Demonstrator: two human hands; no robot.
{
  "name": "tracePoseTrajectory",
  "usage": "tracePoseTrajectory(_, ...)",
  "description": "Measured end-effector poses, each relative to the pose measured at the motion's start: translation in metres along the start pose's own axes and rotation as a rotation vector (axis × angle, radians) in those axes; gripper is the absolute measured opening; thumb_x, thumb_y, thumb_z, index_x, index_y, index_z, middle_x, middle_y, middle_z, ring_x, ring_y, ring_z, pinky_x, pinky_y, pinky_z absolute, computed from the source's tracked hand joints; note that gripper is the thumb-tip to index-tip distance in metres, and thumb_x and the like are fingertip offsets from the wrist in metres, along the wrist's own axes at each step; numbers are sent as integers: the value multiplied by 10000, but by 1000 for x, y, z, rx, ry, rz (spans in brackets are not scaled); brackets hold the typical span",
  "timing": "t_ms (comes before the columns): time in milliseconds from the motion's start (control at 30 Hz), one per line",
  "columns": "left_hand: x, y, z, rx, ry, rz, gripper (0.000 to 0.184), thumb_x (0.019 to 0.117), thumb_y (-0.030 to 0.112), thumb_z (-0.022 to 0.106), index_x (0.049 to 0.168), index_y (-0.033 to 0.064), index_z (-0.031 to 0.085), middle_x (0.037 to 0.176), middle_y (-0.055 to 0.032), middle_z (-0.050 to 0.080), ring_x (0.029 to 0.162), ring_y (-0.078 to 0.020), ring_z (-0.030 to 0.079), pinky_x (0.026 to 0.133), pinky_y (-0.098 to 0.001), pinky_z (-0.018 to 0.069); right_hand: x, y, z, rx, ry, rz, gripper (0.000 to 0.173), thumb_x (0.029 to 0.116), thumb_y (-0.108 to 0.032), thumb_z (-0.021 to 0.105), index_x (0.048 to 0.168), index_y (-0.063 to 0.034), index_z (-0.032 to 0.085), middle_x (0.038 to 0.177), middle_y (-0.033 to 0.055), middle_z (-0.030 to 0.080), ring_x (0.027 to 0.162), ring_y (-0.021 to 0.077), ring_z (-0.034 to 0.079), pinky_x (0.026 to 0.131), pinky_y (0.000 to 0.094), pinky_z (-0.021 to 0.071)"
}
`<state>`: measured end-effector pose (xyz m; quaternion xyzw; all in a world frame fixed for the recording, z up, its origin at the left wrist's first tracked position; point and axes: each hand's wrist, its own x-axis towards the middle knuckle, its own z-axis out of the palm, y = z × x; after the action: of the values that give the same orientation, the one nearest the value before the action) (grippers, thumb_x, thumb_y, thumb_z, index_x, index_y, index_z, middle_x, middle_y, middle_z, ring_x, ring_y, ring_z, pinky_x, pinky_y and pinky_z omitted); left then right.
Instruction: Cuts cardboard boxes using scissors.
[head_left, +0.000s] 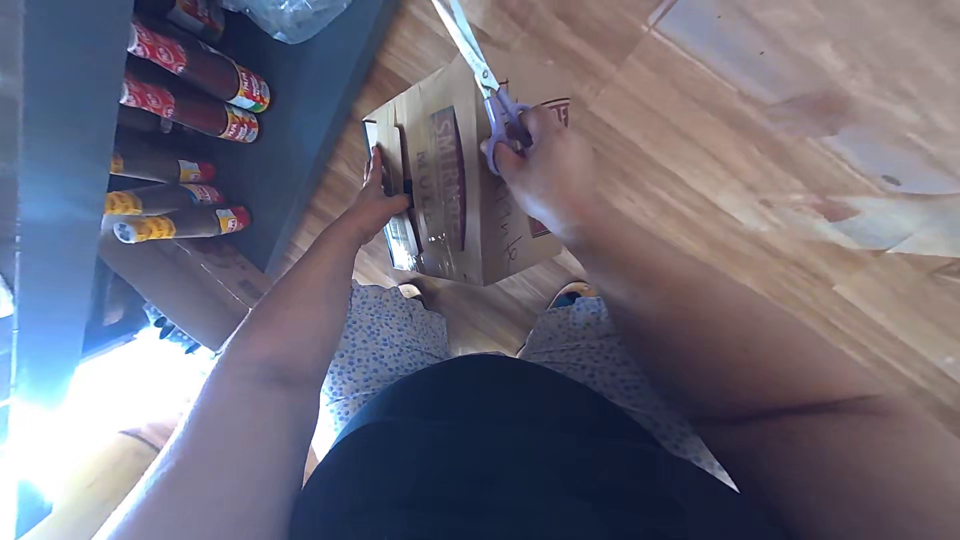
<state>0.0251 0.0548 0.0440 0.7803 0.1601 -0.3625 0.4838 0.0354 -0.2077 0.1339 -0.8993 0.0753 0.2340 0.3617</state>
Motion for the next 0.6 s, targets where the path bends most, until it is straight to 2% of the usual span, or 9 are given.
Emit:
tracePoseTrajectory(100,-5,1,-9,-87,-15,-47,1121,833,59,662,1660,221,-77,1699,-188,120,1435,-306,436,1050,-474,511,16,26,1,252,90,75,397,1056,-308,556,1306,1,574,1143,189,663,1035,276,656,916,488,517)
tracePoseTrajectory(200,-7,-4,-21,-192,-10,-119,1016,893,-33,564,1664,240,-38,1715,-123,108,1460,-318,397,1043,-530,504,37,62,9,403,197,251,449,1069,-293,514,1411,-4,485,1238,197,631,1110,268,638,964,465,505)
tracePoseTrajectory(267,-7,-10,-26,-309,57,-154,817,960,21,444,1666,234,94,1690,-66,241,1446,-281,415,1037,-548,483,48,82,17,507,172,371,486,1090,-329,466,1474,-33,435,1314,198,602,1153,299,625,945,507,518)
tracePoseTrajectory(300,-9,-11,-25,-377,128,-169,659,1017,122,385,1647,220,216,1603,-63,405,1360,-250,502,1000,-511,503,52,89,23,596,123,433,495,1099,-377,432,1485,-67,435,1340,183,595,1149,322,638,892,549,552)
tracePoseTrajectory(333,-12,-10,-23,-445,216,-183,487,1094,266,336,1573,192,386,1431,-69,574,1219,-225,597,943,-472,530,51,89,30,703,47,482,511,1106,-438,394,1502,-117,424,1374,145,594,1149,323,647,861,563,567)
tracePoseTrajectory(367,-16,-8,-21,-498,316,-203,456,1119,397,294,1409,151,547,1234,-70,671,1068,-205,654,870,-446,548,47,86,38,793,-39,507,524,1110,-472,350,1516,-147,409,1398,116,590,1159,319,644,860,560,561)
tracePoseTrajectory(400,-19,-8,-21,-520,395,-221,517,1111,462,242,1304,128,587,1140,-78,689,1006,-196,670,847,-448,561,44,79,47,841,-111,499,534,1111,-491,317,1518,-158,408,1401,98,594,1154,314,649,855,550,564)
tracePoseTrajectory(500,-23,-15,-34,-520,495,-232,634,1098,542,167,1461,135,491,1363,-102,615,1222,-216,612,998,-489,521,27,52,74,882,-244,373,517,1115,-478,317,1506,-156,423,1398,89,615,1158,285,668,855,519,583)
tracePoseTrajectory(600,-21,-13,-33,-538,489,-193,627,1099,562,185,1512,173,451,1428,-78,586,1284,-203,585,1039,-475,506,11,27,83,849,-222,339,481,1109,-398,420,1497,-113,418,1386,160,575,1232,298,604,950,545,538)
